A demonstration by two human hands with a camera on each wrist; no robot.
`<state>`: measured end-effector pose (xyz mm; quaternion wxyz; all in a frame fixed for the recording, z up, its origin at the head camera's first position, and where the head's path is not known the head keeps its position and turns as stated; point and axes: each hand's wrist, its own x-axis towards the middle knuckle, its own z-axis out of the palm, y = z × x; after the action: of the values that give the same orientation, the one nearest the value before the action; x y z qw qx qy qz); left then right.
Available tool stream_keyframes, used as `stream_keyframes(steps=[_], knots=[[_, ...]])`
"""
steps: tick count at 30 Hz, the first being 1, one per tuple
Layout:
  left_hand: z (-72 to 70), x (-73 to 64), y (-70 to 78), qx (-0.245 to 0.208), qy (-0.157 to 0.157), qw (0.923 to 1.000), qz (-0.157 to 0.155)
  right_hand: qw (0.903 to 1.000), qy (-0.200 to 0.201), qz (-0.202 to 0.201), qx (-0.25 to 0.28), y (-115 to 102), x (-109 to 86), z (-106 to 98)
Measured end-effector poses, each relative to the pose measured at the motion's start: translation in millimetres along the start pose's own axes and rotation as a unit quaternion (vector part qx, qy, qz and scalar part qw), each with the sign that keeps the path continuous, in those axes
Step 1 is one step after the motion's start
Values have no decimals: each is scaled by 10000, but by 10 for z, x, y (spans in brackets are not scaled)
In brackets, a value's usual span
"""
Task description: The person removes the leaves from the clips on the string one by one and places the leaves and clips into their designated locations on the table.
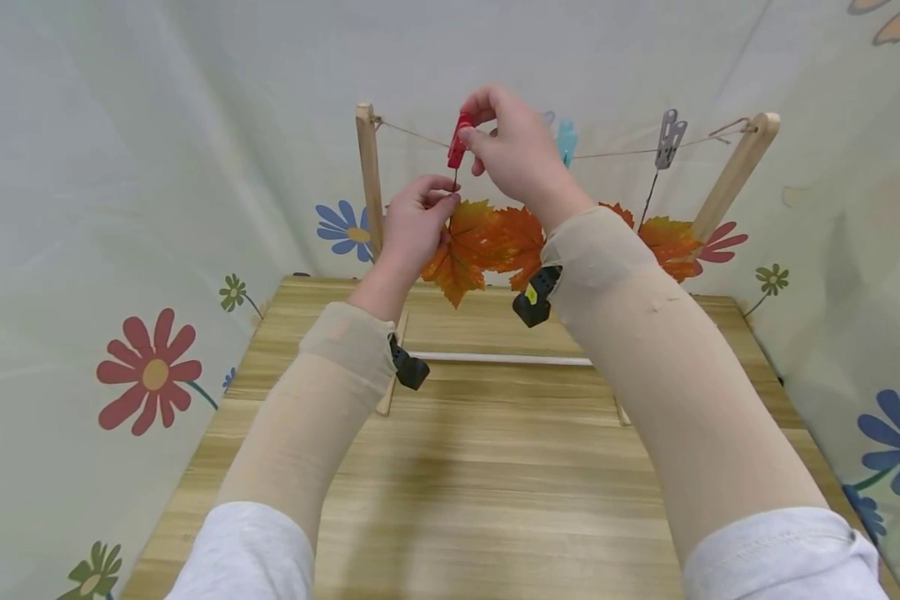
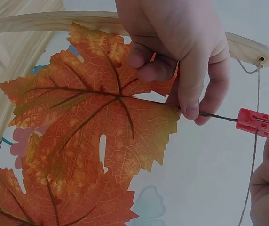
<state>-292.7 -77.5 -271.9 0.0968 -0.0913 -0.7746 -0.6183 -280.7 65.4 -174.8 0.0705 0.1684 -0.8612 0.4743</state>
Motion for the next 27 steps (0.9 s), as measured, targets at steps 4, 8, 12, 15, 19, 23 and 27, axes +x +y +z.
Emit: stream_keyframes(steps=[4,8,12,15,19,23,27], knots=[[11,14,12,77,66,9999,-27,9998,141,-114,89,7,-4,-5],[17,21,20,136,97,9998,-71,9991,299,-159,247,8,-10,-14],[10,16,16,181,80,9998,-101,9985,411,-220,292,6,-9,-23],[-1,11,9,220,57,9997,-106,9980,462,-235,352,10,-10,-30],[-3,5,7,245,65,9996,-112,9970,581,-268,436,26,-15,-45],[10,5,6,335,94,9994,-83,9954,737,-377,482,36,-22,-56],[40,6,-1,543,75,9985,12,9925,909,-521,630,64,-18,-66]])
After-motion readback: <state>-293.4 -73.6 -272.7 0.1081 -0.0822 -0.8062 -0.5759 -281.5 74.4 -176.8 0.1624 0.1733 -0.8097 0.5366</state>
